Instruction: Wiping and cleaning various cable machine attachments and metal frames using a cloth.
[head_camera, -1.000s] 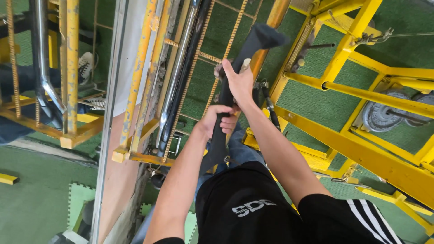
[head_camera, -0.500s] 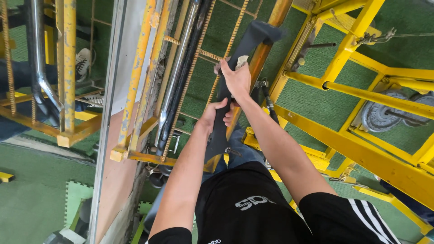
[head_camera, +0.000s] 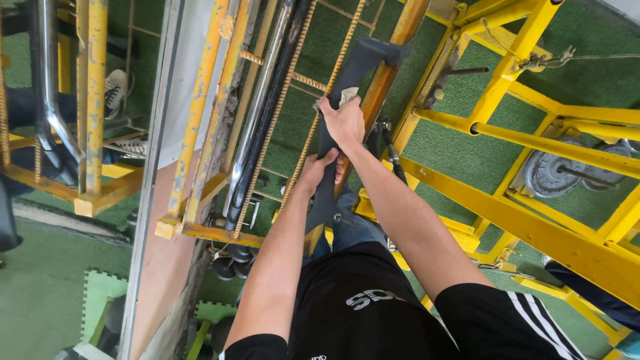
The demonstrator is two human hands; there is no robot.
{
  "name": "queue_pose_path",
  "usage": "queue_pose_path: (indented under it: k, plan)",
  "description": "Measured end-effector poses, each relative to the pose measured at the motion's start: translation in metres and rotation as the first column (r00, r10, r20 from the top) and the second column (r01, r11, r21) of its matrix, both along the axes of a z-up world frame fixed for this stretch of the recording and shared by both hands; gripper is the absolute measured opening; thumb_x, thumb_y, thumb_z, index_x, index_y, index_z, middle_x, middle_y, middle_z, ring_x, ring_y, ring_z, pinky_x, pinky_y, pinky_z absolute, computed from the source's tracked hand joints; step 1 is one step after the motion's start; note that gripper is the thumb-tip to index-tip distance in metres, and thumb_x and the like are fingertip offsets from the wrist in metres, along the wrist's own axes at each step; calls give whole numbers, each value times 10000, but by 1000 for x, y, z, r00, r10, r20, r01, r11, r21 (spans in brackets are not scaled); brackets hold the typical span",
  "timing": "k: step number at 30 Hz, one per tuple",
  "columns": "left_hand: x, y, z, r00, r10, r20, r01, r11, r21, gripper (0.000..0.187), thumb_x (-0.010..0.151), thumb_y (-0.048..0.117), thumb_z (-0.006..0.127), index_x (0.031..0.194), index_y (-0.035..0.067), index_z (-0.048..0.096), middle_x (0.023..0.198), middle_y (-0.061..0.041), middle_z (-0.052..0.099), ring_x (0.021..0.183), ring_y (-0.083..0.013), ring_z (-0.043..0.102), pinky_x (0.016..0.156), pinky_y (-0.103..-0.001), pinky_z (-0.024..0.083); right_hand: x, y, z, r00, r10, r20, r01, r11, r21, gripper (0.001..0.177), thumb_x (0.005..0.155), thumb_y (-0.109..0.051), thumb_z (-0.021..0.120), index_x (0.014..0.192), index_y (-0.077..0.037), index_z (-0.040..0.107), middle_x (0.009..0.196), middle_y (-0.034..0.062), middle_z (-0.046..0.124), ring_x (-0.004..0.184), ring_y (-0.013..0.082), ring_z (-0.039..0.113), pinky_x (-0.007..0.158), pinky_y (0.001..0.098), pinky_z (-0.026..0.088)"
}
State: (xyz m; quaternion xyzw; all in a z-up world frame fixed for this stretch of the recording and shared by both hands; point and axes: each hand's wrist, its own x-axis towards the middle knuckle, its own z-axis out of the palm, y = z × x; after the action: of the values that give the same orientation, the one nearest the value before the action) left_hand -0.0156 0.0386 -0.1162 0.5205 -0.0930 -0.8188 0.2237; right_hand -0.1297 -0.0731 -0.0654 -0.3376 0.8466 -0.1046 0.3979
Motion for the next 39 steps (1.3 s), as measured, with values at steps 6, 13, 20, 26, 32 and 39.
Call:
queue_pose_path:
  k: [6,13,20,26,32,39]
  plan:
    - [-13,5,-5,980,-17,199,26,999,-44,318,965,329,683,981,14,720,766,-94,723,613,-193,709,579,-347,590,-6,2,-3,998,38,45,-36,999,-36,851,807,-628,694,1264,66,508,1123,277,716,1069,408,709,932,461,547]
    - [-25,14,7,906,4,423,86,977,-194,347,967,348,707,964,2,721,770,-73,734,625,-151,696,603,-316,578,-12,10,-1,998,53,44,-52,998,-23,905,798,-664,689,1290,66,481,1140,257,716,1080,382,715,928,454,552]
    - [-17,9,18,843,-114,526,230,960,-160,396,946,402,702,1018,13,705,801,-69,759,729,-168,734,708,-327,574,-36,14,-20,982,165,88,-163,986,-23,990,827,-723,698,1335,92,456,1232,291,661,1169,395,659,988,463,518]
    - [9,34,9,759,-210,616,422,879,-220,550,976,509,659,1202,7,660,1066,-148,715,975,-240,668,880,-382,517,-67,20,67,971,237,39,-235,971,-34,617,922,-468,682,1329,-11,604,1239,250,715,1172,363,710,1021,435,556]
    - [38,103,-49,939,-25,343,108,968,-226,705,1005,632,486,1300,17,663,1131,-111,710,1038,-219,641,936,-350,482,-48,64,31,912,388,-134,-400,770,-496,465,970,-77,613,1432,-53,579,1437,208,590,1349,367,561,1127,464,462]
    - [61,130,-38,911,-14,412,113,969,-218,858,1008,696,290,1319,-19,645,1276,-153,688,1173,-251,644,1039,-383,483,2,210,-3,706,671,-228,-672,533,-514,640,932,-22,610,1559,-92,503,1724,184,275,1598,459,260,1267,530,322]
